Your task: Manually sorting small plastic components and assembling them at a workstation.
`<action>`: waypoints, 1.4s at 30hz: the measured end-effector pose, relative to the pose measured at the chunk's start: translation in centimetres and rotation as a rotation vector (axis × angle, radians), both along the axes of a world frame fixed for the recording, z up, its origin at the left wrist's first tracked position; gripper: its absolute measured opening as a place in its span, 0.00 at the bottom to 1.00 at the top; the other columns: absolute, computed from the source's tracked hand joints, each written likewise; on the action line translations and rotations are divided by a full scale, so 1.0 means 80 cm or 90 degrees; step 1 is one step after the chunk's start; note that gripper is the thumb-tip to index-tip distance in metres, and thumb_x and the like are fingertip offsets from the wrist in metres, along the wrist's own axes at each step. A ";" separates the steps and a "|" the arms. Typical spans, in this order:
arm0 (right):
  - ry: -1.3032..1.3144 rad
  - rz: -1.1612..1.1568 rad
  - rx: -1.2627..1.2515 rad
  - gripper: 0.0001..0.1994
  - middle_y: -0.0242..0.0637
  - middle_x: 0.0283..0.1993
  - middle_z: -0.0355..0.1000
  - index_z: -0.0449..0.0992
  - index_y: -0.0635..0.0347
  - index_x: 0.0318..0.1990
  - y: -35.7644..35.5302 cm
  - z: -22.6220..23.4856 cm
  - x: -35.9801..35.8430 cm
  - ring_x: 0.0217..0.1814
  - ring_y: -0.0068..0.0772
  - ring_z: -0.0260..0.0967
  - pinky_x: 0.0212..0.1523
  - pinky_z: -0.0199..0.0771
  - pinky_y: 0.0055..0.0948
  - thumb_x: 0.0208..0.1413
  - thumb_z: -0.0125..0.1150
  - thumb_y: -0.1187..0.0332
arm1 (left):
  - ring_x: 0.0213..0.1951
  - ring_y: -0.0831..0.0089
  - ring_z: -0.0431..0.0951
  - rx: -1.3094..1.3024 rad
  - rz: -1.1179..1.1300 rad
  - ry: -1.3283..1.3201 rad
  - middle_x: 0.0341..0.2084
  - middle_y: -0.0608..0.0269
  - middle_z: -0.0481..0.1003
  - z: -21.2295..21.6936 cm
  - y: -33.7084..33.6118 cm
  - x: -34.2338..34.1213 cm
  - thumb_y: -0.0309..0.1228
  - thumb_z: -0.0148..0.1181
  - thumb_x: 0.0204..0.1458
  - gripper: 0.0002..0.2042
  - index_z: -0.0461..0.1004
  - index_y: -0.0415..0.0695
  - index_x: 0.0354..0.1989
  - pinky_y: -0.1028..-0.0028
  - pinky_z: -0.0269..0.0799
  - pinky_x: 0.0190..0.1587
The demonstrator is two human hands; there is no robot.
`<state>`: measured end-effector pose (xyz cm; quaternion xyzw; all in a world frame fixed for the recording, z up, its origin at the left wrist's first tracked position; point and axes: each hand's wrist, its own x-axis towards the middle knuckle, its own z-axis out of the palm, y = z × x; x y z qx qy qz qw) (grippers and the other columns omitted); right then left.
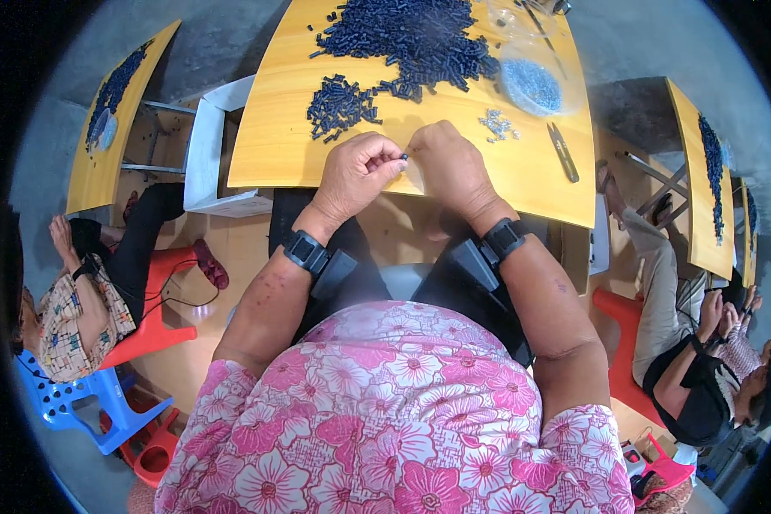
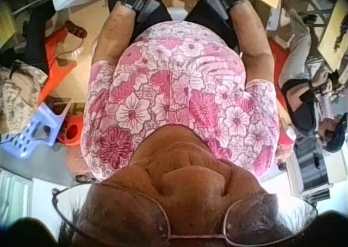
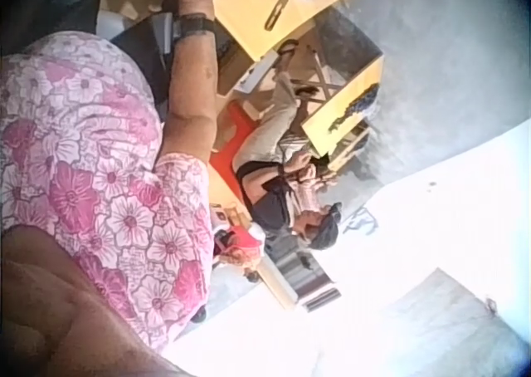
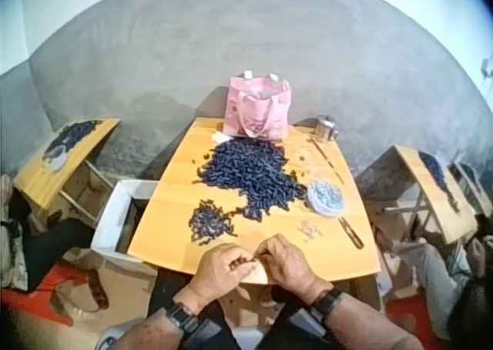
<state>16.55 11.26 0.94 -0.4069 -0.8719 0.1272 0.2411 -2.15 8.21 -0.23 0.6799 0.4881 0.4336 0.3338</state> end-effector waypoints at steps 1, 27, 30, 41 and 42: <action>0.031 0.005 -0.018 0.09 0.38 0.39 0.72 0.75 0.55 0.40 -0.001 0.006 0.001 0.40 0.44 0.72 0.44 0.75 0.37 0.50 0.59 0.72 | 0.23 0.70 0.74 0.001 0.002 0.001 0.21 0.62 0.74 0.000 0.000 0.000 0.28 0.67 0.44 0.06 0.76 0.41 0.27 0.72 0.70 0.29; 0.247 -0.062 -0.340 0.12 0.41 0.41 0.72 0.72 0.57 0.45 -0.006 -0.009 -0.002 0.45 0.45 0.73 0.47 0.73 0.35 0.53 0.61 0.72 | 0.30 0.60 0.75 0.031 0.026 0.070 0.23 0.59 0.74 0.003 0.002 0.004 0.28 0.61 0.47 0.05 0.73 0.41 0.28 0.64 0.71 0.33; 0.292 -0.052 -0.363 0.11 0.39 0.38 0.73 0.71 0.58 0.44 -0.007 -0.013 -0.006 0.40 0.36 0.75 0.44 0.74 0.31 0.54 0.59 0.76 | 0.31 0.58 0.75 0.025 0.035 0.078 0.23 0.58 0.74 0.001 0.002 0.003 0.28 0.60 0.48 0.05 0.72 0.41 0.30 0.62 0.71 0.34; 0.468 -0.069 -0.364 0.13 0.35 0.37 0.75 0.74 0.62 0.46 -0.007 -0.022 -0.012 0.38 0.23 0.75 0.43 0.77 0.24 0.52 0.61 0.80 | 0.27 0.64 0.76 0.048 0.083 0.047 0.25 0.56 0.75 -0.006 0.004 0.007 0.25 0.60 0.51 0.05 0.74 0.39 0.35 0.70 0.72 0.31; 0.468 -0.069 -0.364 0.13 0.35 0.37 0.75 0.74 0.62 0.46 -0.007 -0.023 -0.012 0.38 0.23 0.75 0.43 0.77 0.24 0.52 0.61 0.80 | 0.27 0.64 0.76 0.049 0.082 0.046 0.25 0.56 0.75 -0.007 0.004 0.007 0.25 0.60 0.51 0.05 0.74 0.39 0.35 0.70 0.72 0.31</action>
